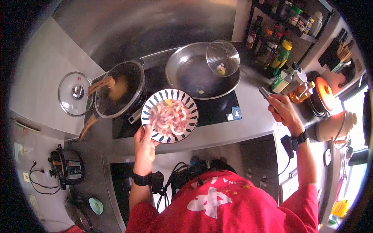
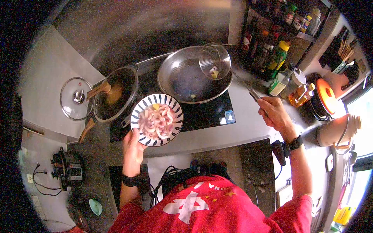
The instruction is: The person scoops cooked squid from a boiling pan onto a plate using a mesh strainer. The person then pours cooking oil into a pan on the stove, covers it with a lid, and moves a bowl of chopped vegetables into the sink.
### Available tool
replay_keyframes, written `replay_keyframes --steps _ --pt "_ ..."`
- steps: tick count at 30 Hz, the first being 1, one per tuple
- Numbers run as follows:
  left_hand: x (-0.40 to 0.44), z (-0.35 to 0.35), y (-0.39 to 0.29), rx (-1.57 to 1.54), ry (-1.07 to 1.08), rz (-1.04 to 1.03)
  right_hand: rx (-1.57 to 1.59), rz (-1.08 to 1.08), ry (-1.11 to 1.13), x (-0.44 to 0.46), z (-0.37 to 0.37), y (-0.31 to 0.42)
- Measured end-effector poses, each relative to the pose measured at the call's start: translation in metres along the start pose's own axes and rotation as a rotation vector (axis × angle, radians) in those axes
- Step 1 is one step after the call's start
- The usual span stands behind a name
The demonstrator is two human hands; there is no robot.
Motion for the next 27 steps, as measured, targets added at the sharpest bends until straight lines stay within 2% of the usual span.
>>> replay_keyframes --steps 4,8,12,14,16,18,23,25,27 --pt "-0.002 0.002 0.0 0.01 -0.023 -0.01 -0.169 -0.049 0.005 0.002 0.002 -0.003" --pt "-0.003 0.011 0.008 0.016 -0.087 0.008 -0.167 -0.115 0.037 -0.01 -0.007 -0.004" --pt "-0.006 0.008 0.004 0.019 -0.089 -0.014 -0.052 -0.183 0.163 -0.014 -0.023 -0.021" --pt "-0.009 0.008 0.001 0.002 -0.12 -0.01 0.125 -0.256 0.241 -0.018 -0.037 -0.028" --pt "-0.01 0.008 0.0 -0.002 -0.12 -0.002 0.129 -0.275 0.303 -0.023 -0.045 -0.028" --pt "-0.01 0.009 0.001 -0.006 -0.121 0.006 0.373 -0.412 0.363 -0.03 -0.061 -0.03" --pt "-0.012 0.008 0.0 -0.005 -0.14 0.02 0.524 -0.443 0.431 -0.019 -0.071 -0.051" --pt "-0.011 0.012 0.002 -0.006 -0.127 0.015 0.717 -0.506 0.57 -0.022 -0.086 -0.056" --pt "-0.01 0.013 0.002 -0.003 -0.113 0.012 0.716 -0.515 0.557 -0.025 -0.09 -0.054"
Point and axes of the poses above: each hand's wrist, its own x-axis towards the middle knuckle, its own z-axis out of the back of the hand, y = z × x, the point moved 10 cm from there along x, towards the middle knuckle, and after that the axes turned 12 degrees about -z, right-handed, at the moved point
